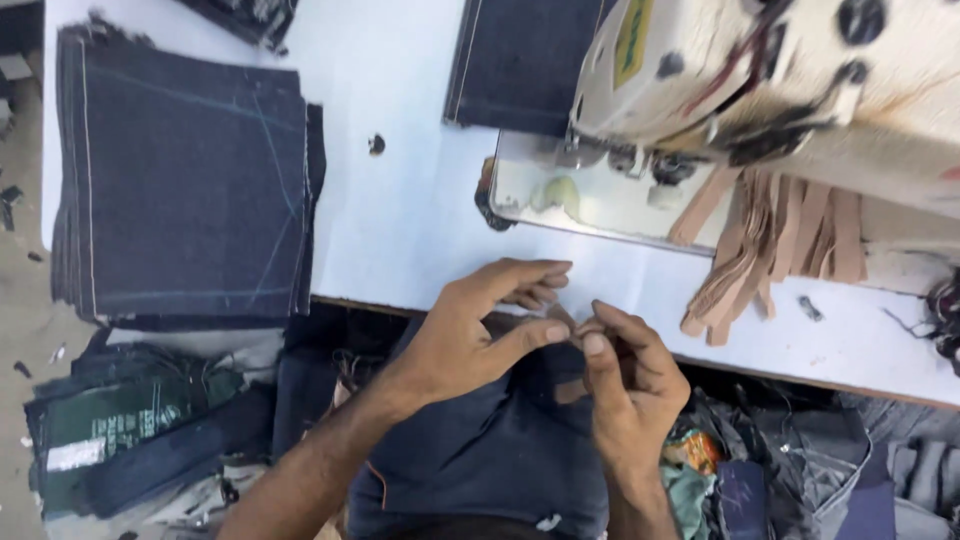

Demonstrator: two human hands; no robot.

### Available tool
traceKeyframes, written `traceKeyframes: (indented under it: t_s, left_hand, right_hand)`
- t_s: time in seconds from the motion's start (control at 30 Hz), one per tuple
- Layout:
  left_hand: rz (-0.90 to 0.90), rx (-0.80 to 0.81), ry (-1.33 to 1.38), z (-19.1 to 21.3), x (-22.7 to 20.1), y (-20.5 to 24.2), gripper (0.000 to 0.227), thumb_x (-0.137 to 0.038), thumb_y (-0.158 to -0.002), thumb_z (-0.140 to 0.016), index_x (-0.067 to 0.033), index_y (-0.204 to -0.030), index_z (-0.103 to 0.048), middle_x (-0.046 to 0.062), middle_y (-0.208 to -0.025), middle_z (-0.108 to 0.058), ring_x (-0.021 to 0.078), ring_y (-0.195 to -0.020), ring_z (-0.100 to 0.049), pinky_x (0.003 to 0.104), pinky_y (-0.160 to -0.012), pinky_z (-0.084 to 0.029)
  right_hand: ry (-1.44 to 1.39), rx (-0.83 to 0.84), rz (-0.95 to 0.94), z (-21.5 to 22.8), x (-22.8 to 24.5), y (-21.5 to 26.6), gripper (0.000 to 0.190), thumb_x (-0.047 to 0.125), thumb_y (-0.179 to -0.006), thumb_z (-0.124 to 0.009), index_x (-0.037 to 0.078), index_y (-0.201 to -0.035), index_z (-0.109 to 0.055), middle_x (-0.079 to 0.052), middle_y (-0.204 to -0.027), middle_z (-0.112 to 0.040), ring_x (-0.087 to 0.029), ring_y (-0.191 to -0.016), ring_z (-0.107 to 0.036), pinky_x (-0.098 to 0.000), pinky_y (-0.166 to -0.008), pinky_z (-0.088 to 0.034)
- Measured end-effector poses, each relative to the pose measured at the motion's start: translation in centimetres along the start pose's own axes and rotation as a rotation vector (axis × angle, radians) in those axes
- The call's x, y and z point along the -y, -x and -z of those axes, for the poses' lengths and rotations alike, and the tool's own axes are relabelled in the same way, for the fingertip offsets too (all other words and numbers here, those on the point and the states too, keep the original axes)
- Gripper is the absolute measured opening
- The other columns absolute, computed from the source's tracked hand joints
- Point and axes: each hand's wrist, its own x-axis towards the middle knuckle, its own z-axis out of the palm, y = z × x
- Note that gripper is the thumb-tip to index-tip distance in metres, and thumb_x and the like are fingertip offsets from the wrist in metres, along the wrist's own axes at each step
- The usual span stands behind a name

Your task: Stitch pockets onto denim fabric pieces using an industrial sewing machine.

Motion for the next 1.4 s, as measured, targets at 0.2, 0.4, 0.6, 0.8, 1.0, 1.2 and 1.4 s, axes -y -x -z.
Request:
traceKeyframes:
  t_s: [0.2,0.4,0.6,0.8,1.0,1.2,1.4]
  left_hand:
    - [-0.110,0.089,-0.252,-0.3,0.3,2.3,0.054,-0.026,-0.094,-0.077,-0.0111,-0.144,-0.061,0.012,-0.141,-0.063,0.0279,-0.131,-0.061,0.039,-0.108,-0.054]
    - [-0.237,0.158,-0.384,-0.7,1.1,2.3,0.055,-0.028,-0.087,-0.079,-0.0099,-0.137,-0.064,0.011,-0.136,-0.065,0.0313,-0.128,-0.059,0.042,-0.108,-0.049]
    - [-0.191,0.226,-0.386,-1.0,1.7,2.4,0.030,-0.029,-0.095,-0.075,-0.0140,-0.121,-0.074,0.002,-0.112,-0.077,0.0214,-0.112,-0.070,0.042,-0.107,-0.051]
    - [-0.177,0.217,-0.133,-0.6,0.0,2.3,0.052,-0.029,-0.091,-0.076,-0.0043,-0.135,-0.063,0.013,-0.129,-0.066,0.0308,-0.124,-0.061,0.044,-0.105,-0.050]
    - [-0.032,0.282,-0.061,-0.4,1.1,2.0,0.032,-0.024,-0.095,-0.072,-0.0106,-0.124,-0.073,0.009,-0.113,-0.078,0.0227,-0.108,-0.074,0.037,-0.096,-0.058]
    - [-0.030,0.194,-0.020,0.1,1.2,2.1,0.022,-0.017,-0.098,-0.071,-0.0111,-0.118,-0.077,0.006,-0.109,-0.078,0.0183,-0.104,-0.077,0.031,-0.090,-0.062]
    - [-0.111,0.139,-0.009,0.1,2.1,2.2,0.016,-0.016,-0.101,-0.069,-0.0110,-0.115,-0.076,0.005,-0.109,-0.078,0.0185,-0.107,-0.076,0.031,-0.094,-0.064]
  right_hand:
    - [-0.433,0.060,-0.044,0.9,-1.2,0.8,0.032,0.006,-0.103,-0.067,-0.005,-0.133,-0.064,-0.010,-0.104,-0.069,-0.006,-0.063,-0.049,-0.0201,-0.052,-0.038]
    - [-0.663,0.133,-0.128,1.7,-1.4,1.4,0.032,0.008,-0.105,-0.068,-0.003,-0.134,-0.061,-0.012,-0.107,-0.066,-0.007,-0.066,-0.046,-0.0208,-0.053,-0.036]
    - [-0.748,0.161,-0.141,2.0,-1.1,1.5,0.032,0.009,-0.105,-0.069,-0.001,-0.135,-0.061,-0.012,-0.106,-0.066,-0.007,-0.064,-0.047,-0.0204,-0.051,-0.036]
    - [-0.818,0.198,-0.195,2.5,-1.7,1.6,0.030,0.008,-0.105,-0.067,0.000,-0.133,-0.061,-0.014,-0.107,-0.065,-0.009,-0.065,-0.048,-0.0189,-0.051,-0.035]
    - [-0.881,0.275,-0.185,2.4,-1.1,1.4,0.026,0.005,-0.106,-0.068,-0.002,-0.130,-0.061,-0.014,-0.110,-0.062,-0.008,-0.066,-0.046,-0.0190,-0.053,-0.034]
    - [-0.381,0.244,-0.038,1.6,-1.0,1.5,0.034,0.001,-0.100,-0.069,-0.005,-0.133,-0.063,-0.009,-0.100,-0.064,-0.004,-0.065,-0.049,-0.0189,-0.051,-0.038]
    - [0.045,0.189,0.027,0.7,-0.4,1.3,0.030,0.005,-0.097,-0.073,-0.004,-0.126,-0.069,-0.003,-0.098,-0.069,-0.002,-0.073,-0.055,-0.0179,-0.060,-0.044]
